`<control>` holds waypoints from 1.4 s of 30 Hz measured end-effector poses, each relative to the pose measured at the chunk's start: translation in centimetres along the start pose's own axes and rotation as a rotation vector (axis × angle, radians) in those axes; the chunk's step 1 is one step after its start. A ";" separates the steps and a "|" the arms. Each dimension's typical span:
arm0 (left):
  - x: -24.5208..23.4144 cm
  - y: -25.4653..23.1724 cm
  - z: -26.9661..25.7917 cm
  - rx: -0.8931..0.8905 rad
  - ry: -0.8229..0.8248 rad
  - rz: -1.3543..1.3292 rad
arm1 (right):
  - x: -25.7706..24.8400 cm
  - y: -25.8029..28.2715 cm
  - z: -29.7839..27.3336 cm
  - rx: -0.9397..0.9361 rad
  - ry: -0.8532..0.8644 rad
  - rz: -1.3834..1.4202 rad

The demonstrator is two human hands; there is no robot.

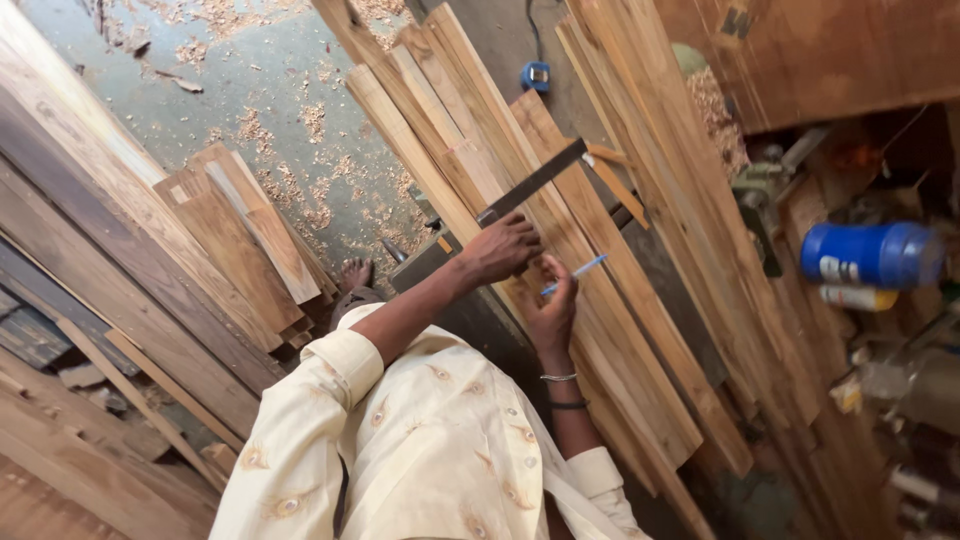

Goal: The person uses a metal square and a blue pencil to mark straight lines across a stack of wooden planks. They repeatedly align the square, draw a line, and then shift the planks to mark the next section. The process is repeated for several planks, some of which have pink ends.

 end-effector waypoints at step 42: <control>-3.4 3.3 0.3 0.080 0.204 0.296 | 4.3 1.2 3.1 -0.086 -0.169 -0.309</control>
Point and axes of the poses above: each hand's wrist, its own z-axis towards the middle knuckle, its own x-axis out of the palm, y = z × x, the point moved 10 cm from there along z, towards the middle knuckle, and after that the axes turned 15 degrees about -z, right-handed, at the moved point
